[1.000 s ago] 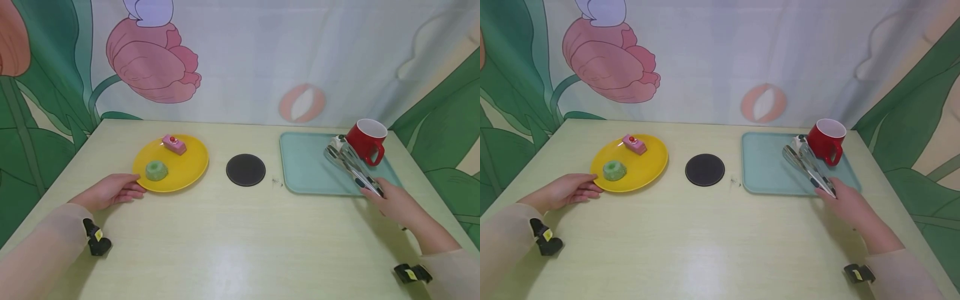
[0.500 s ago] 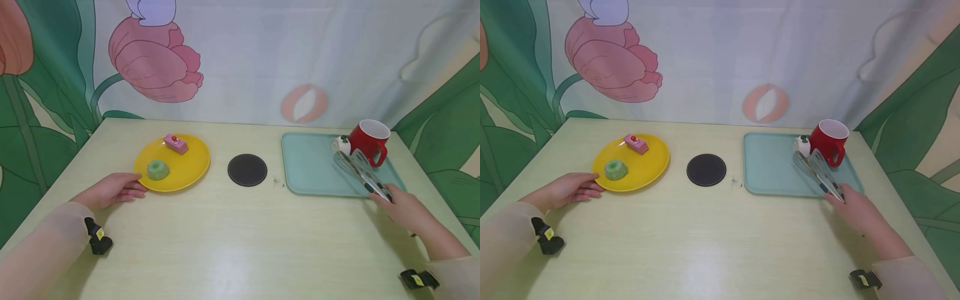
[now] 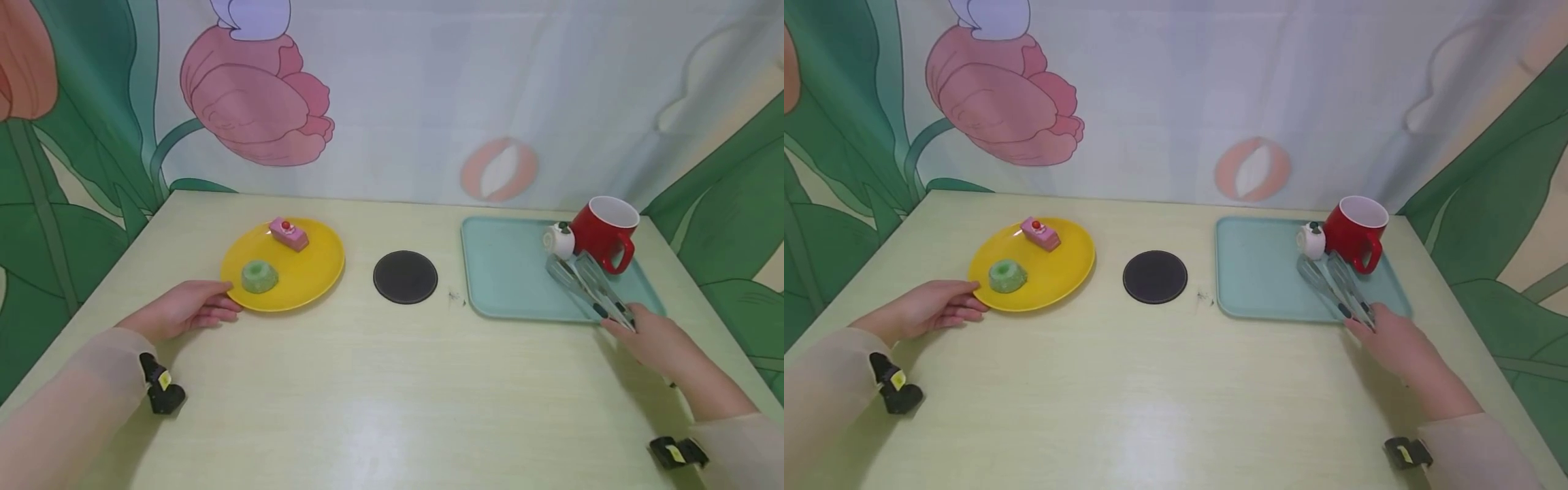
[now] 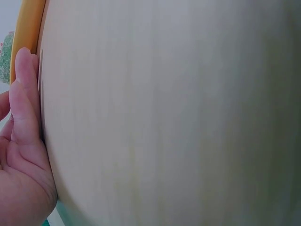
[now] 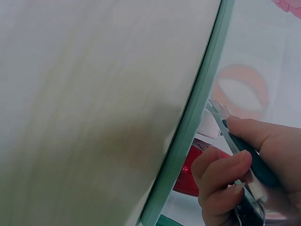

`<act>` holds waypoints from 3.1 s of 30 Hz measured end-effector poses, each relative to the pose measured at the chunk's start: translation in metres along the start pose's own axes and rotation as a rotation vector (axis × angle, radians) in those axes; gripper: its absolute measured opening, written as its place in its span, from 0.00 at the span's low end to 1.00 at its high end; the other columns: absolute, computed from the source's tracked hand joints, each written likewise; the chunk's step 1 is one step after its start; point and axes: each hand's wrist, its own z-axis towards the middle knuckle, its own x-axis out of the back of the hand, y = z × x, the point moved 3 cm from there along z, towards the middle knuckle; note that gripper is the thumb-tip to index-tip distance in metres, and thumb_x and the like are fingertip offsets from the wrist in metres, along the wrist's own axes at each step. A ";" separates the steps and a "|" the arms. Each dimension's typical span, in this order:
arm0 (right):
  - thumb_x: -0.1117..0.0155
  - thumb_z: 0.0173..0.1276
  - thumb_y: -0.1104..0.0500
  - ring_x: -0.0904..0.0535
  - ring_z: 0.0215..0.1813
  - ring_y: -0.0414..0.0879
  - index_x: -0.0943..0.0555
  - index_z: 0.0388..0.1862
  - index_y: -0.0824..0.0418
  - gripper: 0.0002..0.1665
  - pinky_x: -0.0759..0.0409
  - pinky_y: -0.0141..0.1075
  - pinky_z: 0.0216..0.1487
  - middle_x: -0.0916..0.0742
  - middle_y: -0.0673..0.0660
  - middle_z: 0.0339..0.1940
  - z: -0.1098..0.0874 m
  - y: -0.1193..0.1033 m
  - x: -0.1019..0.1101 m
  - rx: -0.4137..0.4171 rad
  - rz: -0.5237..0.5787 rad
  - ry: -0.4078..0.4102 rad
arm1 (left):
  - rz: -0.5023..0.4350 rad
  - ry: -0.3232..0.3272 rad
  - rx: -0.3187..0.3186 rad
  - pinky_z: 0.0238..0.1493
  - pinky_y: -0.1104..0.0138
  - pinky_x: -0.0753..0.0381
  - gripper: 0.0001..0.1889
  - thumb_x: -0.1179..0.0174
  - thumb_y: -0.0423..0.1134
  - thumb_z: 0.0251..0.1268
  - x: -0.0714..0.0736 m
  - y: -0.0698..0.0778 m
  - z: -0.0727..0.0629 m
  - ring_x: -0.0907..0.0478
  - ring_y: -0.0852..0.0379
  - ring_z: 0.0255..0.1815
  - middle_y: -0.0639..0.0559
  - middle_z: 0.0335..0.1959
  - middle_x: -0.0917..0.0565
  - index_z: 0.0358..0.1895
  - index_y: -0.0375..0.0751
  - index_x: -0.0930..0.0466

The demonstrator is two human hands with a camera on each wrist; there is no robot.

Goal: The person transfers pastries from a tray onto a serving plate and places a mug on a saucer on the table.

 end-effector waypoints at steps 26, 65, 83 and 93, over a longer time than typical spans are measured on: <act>0.53 0.71 0.42 0.31 0.47 0.69 0.51 0.63 0.85 0.48 0.24 0.57 0.43 0.32 0.82 0.51 0.026 -0.020 0.010 -0.022 -0.092 -0.036 | 0.017 0.006 -0.006 0.44 0.71 0.21 0.28 0.59 0.53 0.73 0.001 0.000 -0.002 0.18 0.56 0.41 0.50 0.40 0.16 0.61 0.30 0.38; 0.51 0.72 0.47 0.32 0.40 0.63 0.45 0.59 0.82 0.39 0.30 0.42 0.31 0.29 0.72 0.39 0.046 -0.031 0.016 -0.014 -0.085 -0.015 | 0.011 0.009 -0.009 0.43 0.71 0.21 0.29 0.58 0.53 0.73 0.000 -0.001 0.000 0.18 0.57 0.41 0.50 0.40 0.16 0.62 0.29 0.39; 0.47 0.69 0.46 0.36 0.51 0.73 0.51 0.65 0.80 0.46 0.27 0.60 0.44 0.34 0.81 0.53 0.047 -0.026 0.019 -0.009 -0.104 0.008 | 0.024 0.027 0.003 0.43 0.71 0.21 0.28 0.58 0.54 0.73 0.000 0.001 0.000 0.18 0.56 0.41 0.50 0.40 0.16 0.61 0.30 0.37; 0.51 0.70 0.40 0.41 0.58 0.75 0.53 0.68 0.78 0.49 0.34 0.66 0.52 0.38 0.82 0.61 0.039 -0.024 0.016 0.026 -0.049 -0.001 | 0.021 0.023 0.001 0.43 0.71 0.21 0.28 0.58 0.53 0.73 0.001 0.000 0.000 0.18 0.56 0.41 0.50 0.40 0.16 0.61 0.30 0.38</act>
